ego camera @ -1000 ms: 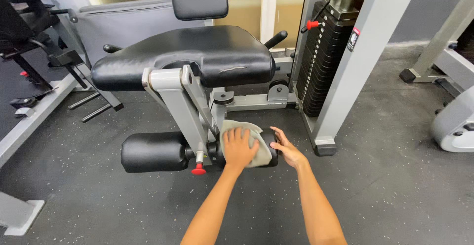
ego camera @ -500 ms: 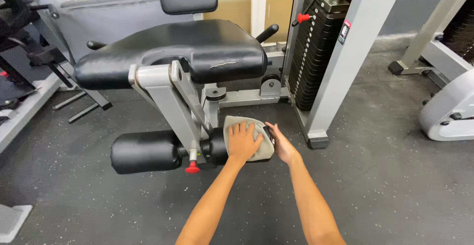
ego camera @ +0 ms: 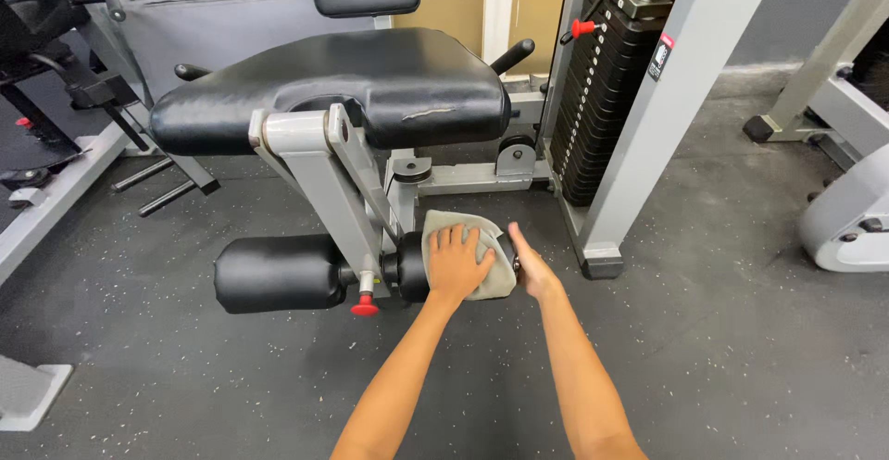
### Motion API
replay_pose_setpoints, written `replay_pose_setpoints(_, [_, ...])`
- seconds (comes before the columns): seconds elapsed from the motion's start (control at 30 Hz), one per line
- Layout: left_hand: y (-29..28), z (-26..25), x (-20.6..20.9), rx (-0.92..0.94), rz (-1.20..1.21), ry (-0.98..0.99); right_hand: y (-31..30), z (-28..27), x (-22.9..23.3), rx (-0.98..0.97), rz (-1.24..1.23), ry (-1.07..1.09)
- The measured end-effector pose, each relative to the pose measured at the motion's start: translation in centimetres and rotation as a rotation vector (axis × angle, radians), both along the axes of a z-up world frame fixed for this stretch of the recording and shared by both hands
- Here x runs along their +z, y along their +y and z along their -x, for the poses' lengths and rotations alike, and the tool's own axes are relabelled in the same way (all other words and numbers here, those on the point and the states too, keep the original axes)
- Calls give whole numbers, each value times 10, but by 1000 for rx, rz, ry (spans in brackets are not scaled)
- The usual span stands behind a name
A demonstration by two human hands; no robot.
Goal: The person wipes down various parts of a leg-extension machine and a cable weight machine using a cloth.
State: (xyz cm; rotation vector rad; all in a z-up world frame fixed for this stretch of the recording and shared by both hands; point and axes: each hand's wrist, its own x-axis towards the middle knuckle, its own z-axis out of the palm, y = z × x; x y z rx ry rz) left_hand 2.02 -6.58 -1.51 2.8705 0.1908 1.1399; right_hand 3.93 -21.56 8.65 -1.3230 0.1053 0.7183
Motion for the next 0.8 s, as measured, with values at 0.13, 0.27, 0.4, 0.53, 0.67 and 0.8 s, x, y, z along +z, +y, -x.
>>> replay_pose_setpoints(0.13, [5,-2,-8,7,14,9,-2,-45,-71,-26,44,43])
replay_pose_setpoints(0.27, [4,-2,-11,20,-3,-33,-24,-47,-97,209,-225,-327])
replay_pose_setpoints(0.4, [4,2,-6,17,-12,-51,1,-8,-17,-15,30,-16])
replay_pose_setpoints(0.53, [10,5,-9,8,-5,-56,6,-50,-73,-78,76,11])
replay_pose_setpoints(0.67, [13,3,-7,37,-36,-111,-19,-62,-112,148,-182,-294])
replay_pose_setpoints(0.8, [17,1,-11,72,-48,-123,-17,-30,-62,162,-211,-297])
